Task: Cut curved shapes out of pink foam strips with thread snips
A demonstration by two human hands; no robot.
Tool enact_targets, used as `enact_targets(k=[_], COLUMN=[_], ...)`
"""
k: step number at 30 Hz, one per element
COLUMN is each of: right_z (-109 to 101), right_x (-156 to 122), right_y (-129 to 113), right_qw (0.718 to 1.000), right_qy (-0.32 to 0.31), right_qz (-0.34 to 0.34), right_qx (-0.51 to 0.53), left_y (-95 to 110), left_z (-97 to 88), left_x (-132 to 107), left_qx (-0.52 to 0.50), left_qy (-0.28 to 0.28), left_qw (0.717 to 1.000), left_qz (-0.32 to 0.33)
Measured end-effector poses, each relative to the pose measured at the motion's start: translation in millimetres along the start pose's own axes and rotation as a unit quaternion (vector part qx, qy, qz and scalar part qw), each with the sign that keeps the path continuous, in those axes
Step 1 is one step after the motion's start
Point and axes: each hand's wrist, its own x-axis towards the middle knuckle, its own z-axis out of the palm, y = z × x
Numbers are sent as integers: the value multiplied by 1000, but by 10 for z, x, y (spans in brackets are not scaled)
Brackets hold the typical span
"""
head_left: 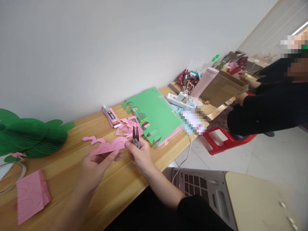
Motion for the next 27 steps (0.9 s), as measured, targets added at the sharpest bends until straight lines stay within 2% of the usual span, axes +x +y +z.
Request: enact_targets(k=[6, 14, 22, 27], right_z=[-44, 28, 152, 239], right_x=[24, 19, 3, -3], right_y=[-11, -19, -30, 49], right_qw=[1000, 999, 997, 995], right_qy=[8, -10, -33, -62], right_qz=[-14, -9, -6, -15], right_qx=[-26, -50, -73, -79], left_y=[52, 99, 77, 137], left_z=[9, -21, -155, -252], left_x=[2, 22, 25, 38], left_qx=[-18, -41, -76, -118], left_qy=[-2, 12, 49, 102], left_qw=[1000, 999, 996, 988], left_qz=[6, 2, -4, 6])
